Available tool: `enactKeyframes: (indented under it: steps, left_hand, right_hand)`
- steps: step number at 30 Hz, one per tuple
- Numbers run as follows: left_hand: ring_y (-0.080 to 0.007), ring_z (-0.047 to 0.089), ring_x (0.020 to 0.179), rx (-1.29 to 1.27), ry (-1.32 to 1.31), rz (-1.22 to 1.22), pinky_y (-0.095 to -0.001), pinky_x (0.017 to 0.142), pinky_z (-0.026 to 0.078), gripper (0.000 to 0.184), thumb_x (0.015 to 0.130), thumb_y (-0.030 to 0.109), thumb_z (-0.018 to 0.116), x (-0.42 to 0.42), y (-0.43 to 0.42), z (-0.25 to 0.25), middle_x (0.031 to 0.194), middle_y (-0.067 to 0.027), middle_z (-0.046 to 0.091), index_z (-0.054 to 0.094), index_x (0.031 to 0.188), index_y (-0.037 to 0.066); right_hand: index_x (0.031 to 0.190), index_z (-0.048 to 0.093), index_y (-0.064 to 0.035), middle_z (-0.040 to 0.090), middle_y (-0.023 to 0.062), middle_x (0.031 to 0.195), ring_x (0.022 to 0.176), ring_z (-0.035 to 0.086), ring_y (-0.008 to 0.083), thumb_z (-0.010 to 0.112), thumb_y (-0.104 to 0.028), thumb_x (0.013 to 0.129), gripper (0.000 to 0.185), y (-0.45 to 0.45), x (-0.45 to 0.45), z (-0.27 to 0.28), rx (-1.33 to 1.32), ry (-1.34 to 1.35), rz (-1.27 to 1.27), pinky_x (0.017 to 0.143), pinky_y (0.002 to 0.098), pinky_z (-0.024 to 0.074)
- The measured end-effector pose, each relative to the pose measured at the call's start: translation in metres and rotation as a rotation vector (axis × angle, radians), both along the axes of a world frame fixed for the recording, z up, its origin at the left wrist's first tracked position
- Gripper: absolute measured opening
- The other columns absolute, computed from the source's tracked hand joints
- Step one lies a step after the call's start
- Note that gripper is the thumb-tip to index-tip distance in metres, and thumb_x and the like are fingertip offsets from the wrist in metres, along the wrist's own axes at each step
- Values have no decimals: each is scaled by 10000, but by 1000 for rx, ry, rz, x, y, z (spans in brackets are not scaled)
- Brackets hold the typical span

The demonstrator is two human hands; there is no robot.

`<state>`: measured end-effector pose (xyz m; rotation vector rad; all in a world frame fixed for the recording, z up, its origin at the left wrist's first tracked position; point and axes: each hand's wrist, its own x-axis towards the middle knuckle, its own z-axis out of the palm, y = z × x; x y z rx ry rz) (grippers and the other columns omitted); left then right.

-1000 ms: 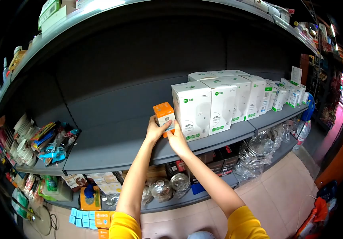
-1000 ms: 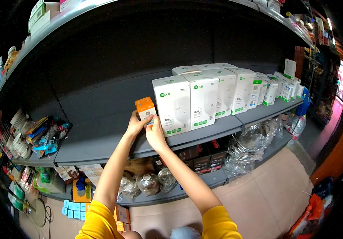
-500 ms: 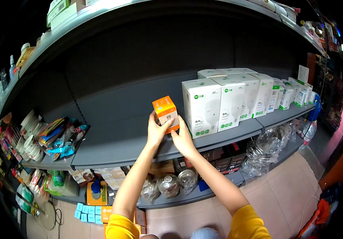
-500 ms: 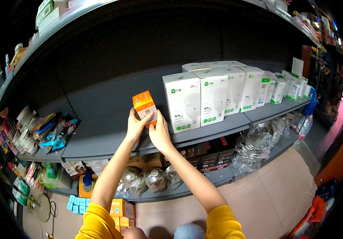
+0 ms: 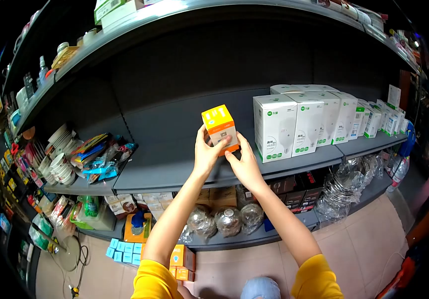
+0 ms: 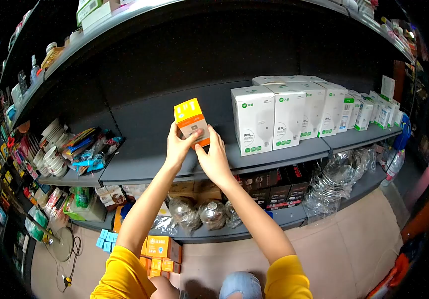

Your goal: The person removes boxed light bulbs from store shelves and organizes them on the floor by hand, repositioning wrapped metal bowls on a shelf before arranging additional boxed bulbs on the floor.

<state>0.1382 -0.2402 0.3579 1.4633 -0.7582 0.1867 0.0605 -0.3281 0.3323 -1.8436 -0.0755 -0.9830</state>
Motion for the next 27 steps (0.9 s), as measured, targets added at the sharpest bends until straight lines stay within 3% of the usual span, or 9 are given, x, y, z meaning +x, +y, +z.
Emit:
enactKeyframes:
  steps: [6,13,21,23,27]
  left_hand:
    - [-221,472,996,-74,5,-13,-319,804,439,687,634,165,716,-27,30,-9,1102,-144,436,318,1173,11]
    - [-198,473,990,-111,-20,11,-310,814,426,633,650,109,695,-57,69,-37,1086,-107,448,330,1158,12]
    - [-175,457,1016,-183,76,-12,-296,848,393,660,651,84,689,-94,113,-98,1085,-103,453,301,1180,13]
    - [-179,452,1022,-159,98,12,-296,853,389,669,650,88,689,-97,121,-117,1102,-107,438,298,1187,11]
    - [-190,442,1034,-33,119,51,-298,869,379,695,647,106,694,-107,139,-155,1143,-115,395,290,1204,9]
  right_hand:
    - [1191,321,22,381,193,1180,1114,352,307,531,-140,763,504,27,-23,-5,1,-49,30,931,366,279]
    - [1174,352,-19,416,170,1149,1099,384,282,541,-150,766,469,59,-58,-26,39,2,115,905,345,312]
    - [1069,450,-14,497,135,1030,954,490,222,545,-206,785,356,83,-91,-66,-6,30,185,808,306,380]
    - [975,509,23,562,129,904,847,547,187,494,-188,822,261,86,-94,-73,22,71,161,749,270,413]
    - [897,549,28,586,86,827,794,553,137,457,-171,842,226,85,-93,-97,183,219,264,706,237,421]
